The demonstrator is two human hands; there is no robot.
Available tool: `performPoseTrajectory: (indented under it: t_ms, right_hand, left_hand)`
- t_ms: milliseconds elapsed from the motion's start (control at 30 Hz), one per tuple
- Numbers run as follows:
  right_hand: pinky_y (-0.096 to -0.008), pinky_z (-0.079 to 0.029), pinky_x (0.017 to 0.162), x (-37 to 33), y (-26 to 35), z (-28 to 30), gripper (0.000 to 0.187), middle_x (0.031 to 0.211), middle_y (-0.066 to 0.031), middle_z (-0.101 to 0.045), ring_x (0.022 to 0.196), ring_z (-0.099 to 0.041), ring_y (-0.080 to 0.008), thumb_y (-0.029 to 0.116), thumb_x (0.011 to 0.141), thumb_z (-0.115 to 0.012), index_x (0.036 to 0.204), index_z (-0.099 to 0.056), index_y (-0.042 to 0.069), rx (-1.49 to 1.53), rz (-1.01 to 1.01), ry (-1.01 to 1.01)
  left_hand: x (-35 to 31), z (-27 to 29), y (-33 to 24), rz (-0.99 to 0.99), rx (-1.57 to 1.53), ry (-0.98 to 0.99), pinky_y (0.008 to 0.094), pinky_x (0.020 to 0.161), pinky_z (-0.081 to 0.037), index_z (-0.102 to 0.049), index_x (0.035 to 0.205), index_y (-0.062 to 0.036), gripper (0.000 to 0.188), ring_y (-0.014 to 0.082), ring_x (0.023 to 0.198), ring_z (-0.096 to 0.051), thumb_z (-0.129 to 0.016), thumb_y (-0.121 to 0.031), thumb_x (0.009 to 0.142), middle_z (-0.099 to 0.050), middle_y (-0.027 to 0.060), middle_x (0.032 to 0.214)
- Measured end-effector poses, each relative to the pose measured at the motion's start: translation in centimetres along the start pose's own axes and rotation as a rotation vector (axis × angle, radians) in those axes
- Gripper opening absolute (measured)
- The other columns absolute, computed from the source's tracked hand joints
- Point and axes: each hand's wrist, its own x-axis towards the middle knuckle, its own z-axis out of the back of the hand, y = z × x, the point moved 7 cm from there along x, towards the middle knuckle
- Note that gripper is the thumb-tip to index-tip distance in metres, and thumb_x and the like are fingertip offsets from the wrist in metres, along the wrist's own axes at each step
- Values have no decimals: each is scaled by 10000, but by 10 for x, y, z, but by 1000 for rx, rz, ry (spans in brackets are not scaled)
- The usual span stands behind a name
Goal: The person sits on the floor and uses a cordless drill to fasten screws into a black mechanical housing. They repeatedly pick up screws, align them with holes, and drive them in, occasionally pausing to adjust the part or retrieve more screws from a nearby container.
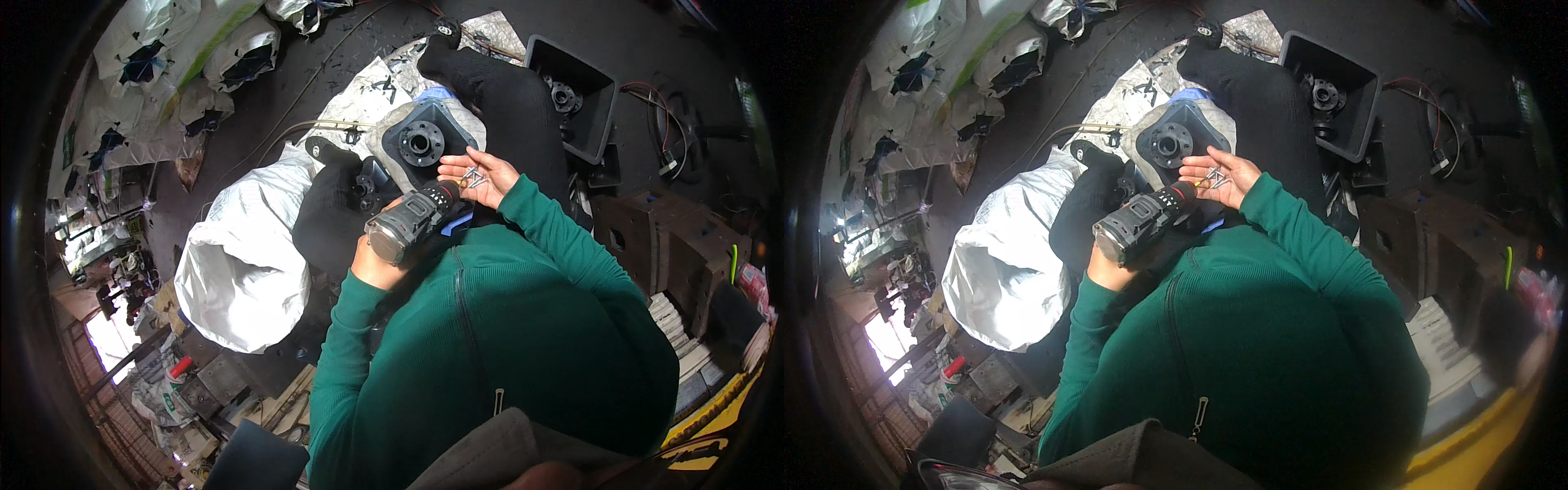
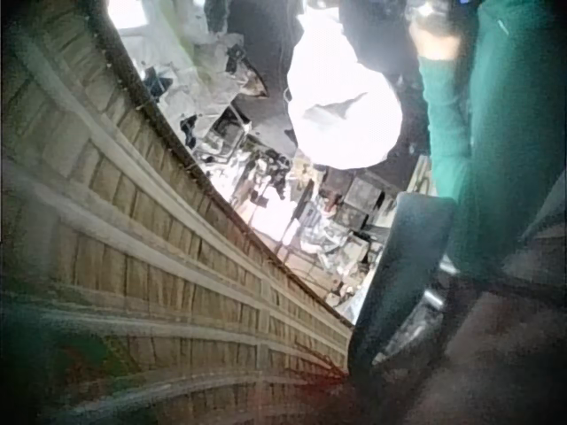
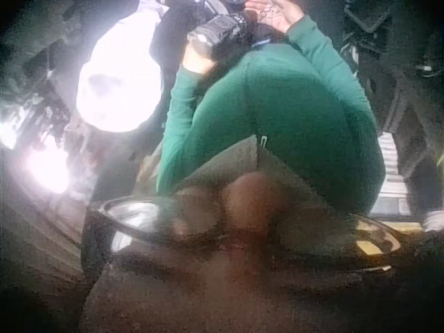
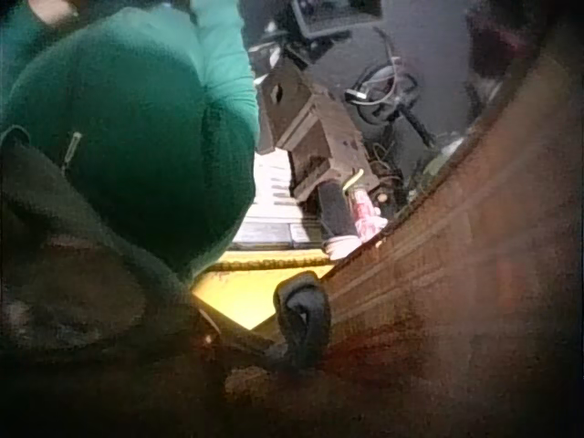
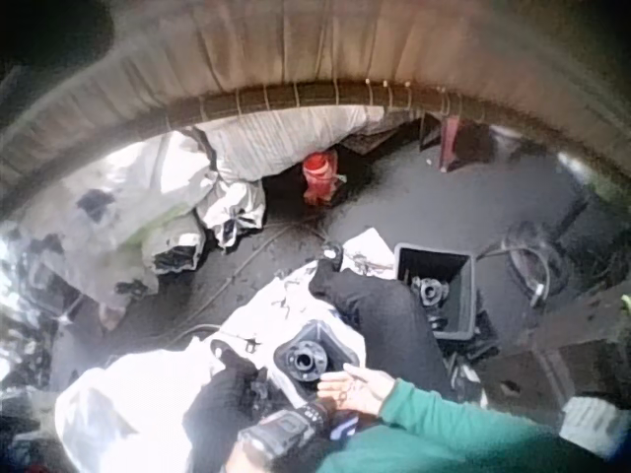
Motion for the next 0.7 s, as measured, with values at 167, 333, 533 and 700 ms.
performPoseTrajectory:
  t_ms: [167, 333, 533, 700]
  right_hand:
    - [-358, -538, 851, -1, -5, -12, 475, 1228, -200, -568, 1144, -571, -270, 324, 993, -396, 1288, -458, -44, 49, -9, 7]
    - [-364, -555, 843, -2, -6, -17, 427, 1227, -200, -564, 1140, -568, -289, 263, 987, -426, 1280, -455, -46, 72, 4, 47]
    - [-323, -588, 815, -1, -7, -10, 313, 1103, -143, -617, 980, -641, -227, 101, 929, -551, 1210, -504, -28, -38, 31, -49]
    - [-296, -604, 764, 3, -4, -4, 254, 1046, -134, -636, 907, -668, -203, 77, 914, -573, 1144, -537, -24, -58, 34, -84]
  left_hand:
    - [-12, 7, -2, 20, -77, -77, 345, 853, -503, -557, 1177, -34, 503, 275, 963, -635, -731, -124, 714, -644, 129, 1051]
    - [-15, 15, -5, -32, -55, -113, 346, 808, -514, -568, 1152, -37, 478, 279, 923, -642, -727, -99, 706, -649, 121, 1010]
    - [-16, 33, -11, -102, 46, -164, 362, 714, -517, -629, 1037, -61, 361, 273, 842, -650, -719, -77, 688, -652, 109, 940]
    - [-14, 40, -11, -73, -15, -154, 369, 690, -518, -649, 989, -70, 311, 276, 809, -653, -702, -52, 682, -655, 104, 898]
